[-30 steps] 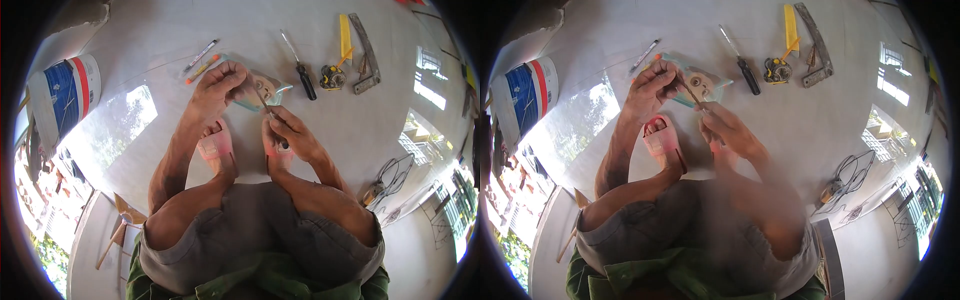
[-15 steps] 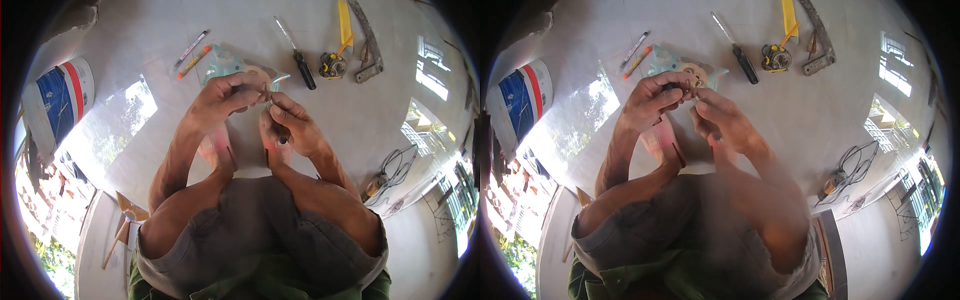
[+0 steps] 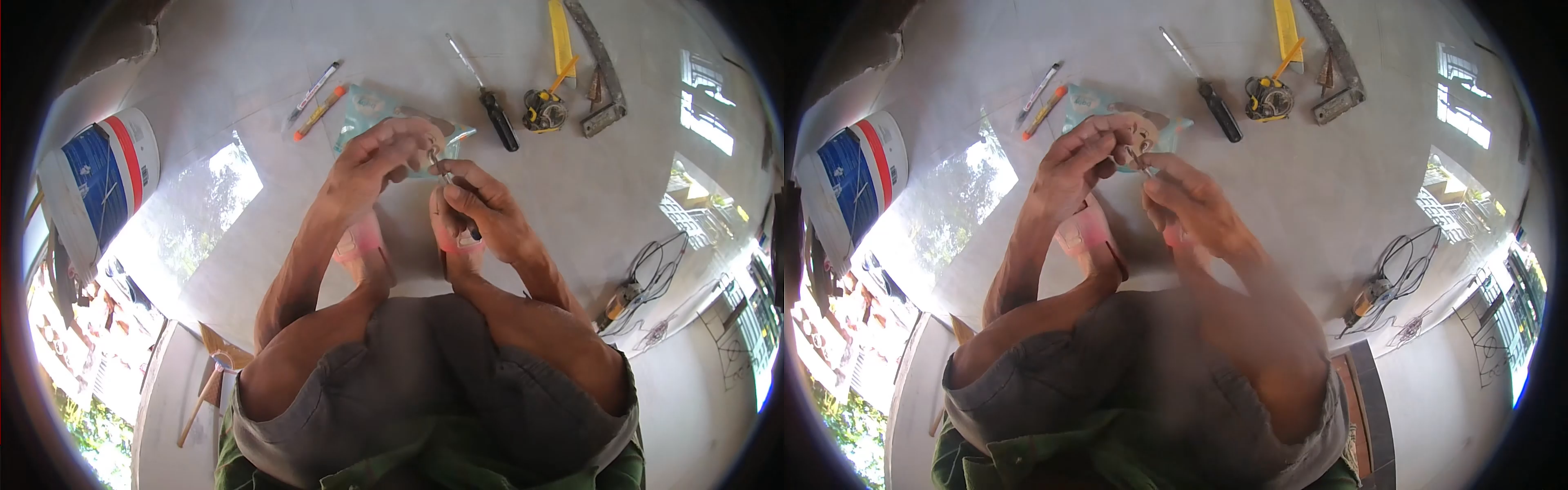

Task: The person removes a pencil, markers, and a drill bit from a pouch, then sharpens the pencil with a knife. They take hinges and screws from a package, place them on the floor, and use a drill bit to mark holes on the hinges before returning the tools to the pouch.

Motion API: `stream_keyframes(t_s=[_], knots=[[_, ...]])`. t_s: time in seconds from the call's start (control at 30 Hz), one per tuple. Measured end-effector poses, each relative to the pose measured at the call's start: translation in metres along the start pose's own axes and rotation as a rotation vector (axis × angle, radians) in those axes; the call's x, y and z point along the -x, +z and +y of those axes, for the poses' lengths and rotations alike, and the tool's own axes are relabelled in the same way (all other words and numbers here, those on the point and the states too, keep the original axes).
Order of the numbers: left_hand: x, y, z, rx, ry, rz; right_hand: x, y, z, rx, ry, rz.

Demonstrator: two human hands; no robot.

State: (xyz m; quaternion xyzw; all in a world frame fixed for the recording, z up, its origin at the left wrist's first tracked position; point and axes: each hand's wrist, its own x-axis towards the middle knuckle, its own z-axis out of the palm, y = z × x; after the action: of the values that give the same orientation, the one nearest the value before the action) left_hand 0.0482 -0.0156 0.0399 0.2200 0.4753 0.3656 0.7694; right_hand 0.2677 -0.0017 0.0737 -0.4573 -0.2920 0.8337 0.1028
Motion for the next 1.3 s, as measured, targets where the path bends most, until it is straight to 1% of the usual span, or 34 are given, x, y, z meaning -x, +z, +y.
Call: stream_keyframes(t_s=[0.07,0.17,0.27,0.37,0.47,0.57,0.67,0.77,0.8,0.87,0.9,0.97,1.0,1.07,1.17,1.2,1.27,1.3], knots=[[0.006,-0.005,0.007,-0.260,0.025,0.071,-0.002,-0.004,0.002,0.026,-0.018,0.010],[0.011,-0.005,0.015,-0.363,0.109,0.028,-0.003,-0.004,0.003,0.119,-0.003,0.029],[0.012,0.005,0.019,-0.291,0.148,0.002,-0.003,-0.005,-0.001,0.197,-0.001,0.018],[0.008,0.002,0.009,-0.221,0.120,0.024,-0.004,-0.005,-0.003,0.234,-0.012,0.003],[0.010,0.006,0.014,-0.232,0.069,0.080,-0.004,-0.005,-0.003,0.239,-0.011,0.002],[0.012,0.000,0.016,-0.539,0.051,0.057,-0.005,-0.004,-0.005,0.263,0.021,-0.017],[0.016,0.004,0.016,-0.731,0.139,-0.002,-0.006,-0.005,-0.006,0.317,0.050,-0.032],[0.019,0.007,0.019,-0.973,0.066,-0.041,-0.004,-0.004,-0.008,0.431,0.031,0.008],[0.019,0.010,0.018,-0.942,-0.001,-0.031,-0.001,-0.004,-0.010,0.481,0.021,0.035],[0.023,0.015,0.016,-0.876,-0.140,-0.011,-0.001,-0.010,-0.010,0.607,-0.086,-0.034],[0.025,0.015,0.014,-0.846,-0.110,-0.014,-0.002,-0.014,-0.010,0.669,-0.140,-0.074],[0.030,0.013,0.010,-0.789,-0.060,-0.007,-0.004,-0.020,-0.013,0.711,-0.273,-0.037],[0.032,0.013,0.008,-0.686,-0.071,0.022,-0.005,-0.018,-0.014,0.725,-0.340,-0.026],[0.033,0.013,0.005,-0.486,-0.081,0.077,-0.006,-0.012,-0.021,0.759,-0.360,-0.017],[0.033,0.006,0.009,-0.288,-0.094,0.099,-0.009,-0.001,-0.036,0.815,-0.411,-0.022],[0.034,0.005,0.014,-0.346,-0.112,0.097,-0.011,0.001,-0.038,0.838,-0.434,-0.030],[0.040,0.003,0.026,-0.463,-0.147,0.098,-0.015,0.002,-0.030,1.060,-0.500,-0.125],[0.043,0.000,0.028,-0.431,-0.156,0.073,-0.017,0.004,-0.026,1.165,-0.531,-0.180]])
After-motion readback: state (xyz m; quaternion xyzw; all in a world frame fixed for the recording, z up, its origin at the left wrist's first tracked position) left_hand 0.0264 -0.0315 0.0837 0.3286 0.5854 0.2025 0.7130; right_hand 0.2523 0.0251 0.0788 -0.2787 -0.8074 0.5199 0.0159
